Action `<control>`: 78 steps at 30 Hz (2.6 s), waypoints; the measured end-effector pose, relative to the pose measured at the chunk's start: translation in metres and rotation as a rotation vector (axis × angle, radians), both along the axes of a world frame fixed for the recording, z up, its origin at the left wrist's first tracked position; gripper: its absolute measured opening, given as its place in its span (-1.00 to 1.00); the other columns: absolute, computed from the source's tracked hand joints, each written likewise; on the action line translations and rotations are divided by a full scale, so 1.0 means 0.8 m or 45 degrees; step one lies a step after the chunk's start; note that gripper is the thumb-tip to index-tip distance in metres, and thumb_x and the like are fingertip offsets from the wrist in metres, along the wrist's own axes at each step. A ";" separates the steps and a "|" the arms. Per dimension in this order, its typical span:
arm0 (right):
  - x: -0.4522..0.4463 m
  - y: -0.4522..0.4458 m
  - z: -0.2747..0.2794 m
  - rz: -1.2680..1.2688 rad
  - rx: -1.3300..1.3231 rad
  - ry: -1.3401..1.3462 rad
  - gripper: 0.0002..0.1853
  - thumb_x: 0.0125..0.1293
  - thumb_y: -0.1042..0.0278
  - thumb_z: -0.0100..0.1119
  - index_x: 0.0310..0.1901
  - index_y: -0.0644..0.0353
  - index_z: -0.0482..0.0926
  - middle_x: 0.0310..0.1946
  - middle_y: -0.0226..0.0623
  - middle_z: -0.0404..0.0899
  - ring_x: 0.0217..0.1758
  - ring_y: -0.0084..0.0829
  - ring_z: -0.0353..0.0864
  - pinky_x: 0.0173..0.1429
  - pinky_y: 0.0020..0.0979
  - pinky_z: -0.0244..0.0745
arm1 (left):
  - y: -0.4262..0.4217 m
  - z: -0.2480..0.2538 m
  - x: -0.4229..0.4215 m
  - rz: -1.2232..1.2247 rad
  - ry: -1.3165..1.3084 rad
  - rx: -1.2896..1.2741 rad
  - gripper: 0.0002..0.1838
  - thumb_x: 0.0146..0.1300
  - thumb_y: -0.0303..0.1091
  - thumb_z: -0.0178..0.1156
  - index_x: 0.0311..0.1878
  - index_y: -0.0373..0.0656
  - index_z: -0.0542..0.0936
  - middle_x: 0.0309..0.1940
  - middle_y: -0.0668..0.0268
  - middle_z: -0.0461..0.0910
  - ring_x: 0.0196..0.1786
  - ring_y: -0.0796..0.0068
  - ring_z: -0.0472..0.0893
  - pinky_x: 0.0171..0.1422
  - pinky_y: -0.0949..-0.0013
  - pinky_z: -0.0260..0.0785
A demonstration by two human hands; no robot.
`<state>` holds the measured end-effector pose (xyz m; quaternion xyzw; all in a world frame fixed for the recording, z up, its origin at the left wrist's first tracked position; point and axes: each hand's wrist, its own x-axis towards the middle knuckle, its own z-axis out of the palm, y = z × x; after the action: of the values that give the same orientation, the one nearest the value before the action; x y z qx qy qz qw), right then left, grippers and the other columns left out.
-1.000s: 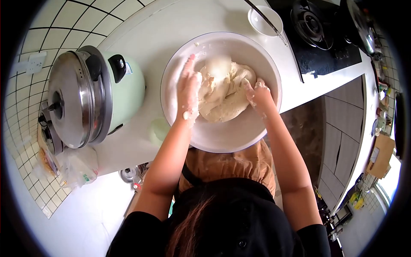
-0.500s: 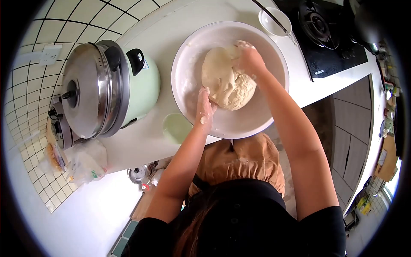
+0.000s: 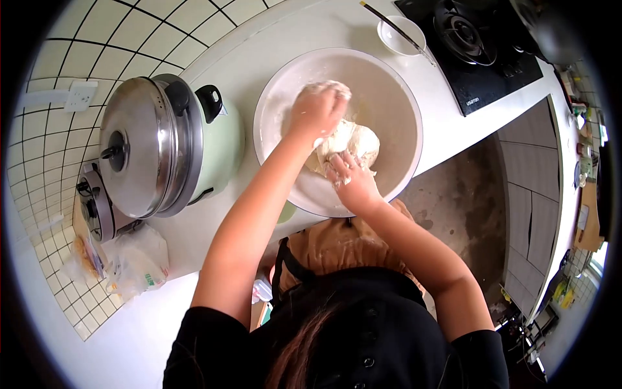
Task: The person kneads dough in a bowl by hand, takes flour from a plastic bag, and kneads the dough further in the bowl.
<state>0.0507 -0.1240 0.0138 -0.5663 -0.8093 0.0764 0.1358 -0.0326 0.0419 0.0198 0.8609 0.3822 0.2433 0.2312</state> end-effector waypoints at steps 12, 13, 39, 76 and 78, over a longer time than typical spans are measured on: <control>0.041 -0.013 0.077 -0.616 0.179 0.451 -0.73 0.05 0.42 0.21 -0.16 0.20 0.53 -0.21 -0.12 0.55 -0.11 -0.06 0.54 0.02 -0.11 0.44 | -0.083 -0.048 -0.022 -0.014 0.261 0.259 -0.72 0.17 -0.22 0.06 -0.16 -0.17 0.60 -0.12 0.18 0.60 0.07 0.18 0.50 0.28 0.08 0.14; 0.042 -0.002 0.074 -0.645 0.192 0.436 -0.69 0.07 0.40 0.19 -0.10 0.20 0.51 -0.14 -0.09 0.51 -0.04 -0.02 0.49 0.08 -0.09 0.39 | -0.090 -0.051 -0.025 0.009 0.266 0.307 -0.71 0.18 -0.23 0.05 -0.12 -0.17 0.59 -0.10 0.18 0.59 0.08 0.19 0.50 0.29 0.07 0.13; 0.054 0.155 -0.093 -0.918 -0.014 0.276 -0.65 0.20 0.05 0.01 0.00 -0.09 0.52 -0.09 -0.33 0.49 0.04 -0.12 0.38 0.16 0.01 0.18 | 0.011 -0.101 0.036 0.351 0.394 0.102 -0.68 0.25 -0.12 -0.02 0.01 0.10 0.55 -0.01 0.37 0.54 0.14 0.32 0.41 0.32 0.14 0.01; 0.151 0.028 0.022 0.485 -0.157 0.473 -0.51 -0.16 0.58 0.32 -0.08 0.24 0.47 -0.08 -0.10 0.45 0.07 0.04 0.44 0.15 -0.11 0.44 | -0.102 -0.025 0.014 1.117 -0.423 -0.442 -0.63 0.34 -0.14 -0.11 -0.07 -0.23 0.54 -0.10 0.06 0.57 0.01 0.08 0.52 0.18 0.17 0.28; 0.159 0.014 0.026 0.502 -0.171 0.478 -0.54 -0.14 0.57 0.30 -0.10 0.26 0.47 -0.08 -0.09 0.44 0.08 0.04 0.43 0.19 -0.09 0.41 | -0.096 -0.023 0.045 0.948 -0.341 -0.541 -0.61 0.35 -0.08 -0.13 -0.11 -0.16 0.57 -0.16 0.07 0.60 -0.04 0.01 0.54 0.14 0.12 0.31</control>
<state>0.1778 -0.1127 0.0347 -0.3815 -0.8577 0.2584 0.2280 0.0033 -0.0350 0.0015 0.5591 0.6742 0.3353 0.3471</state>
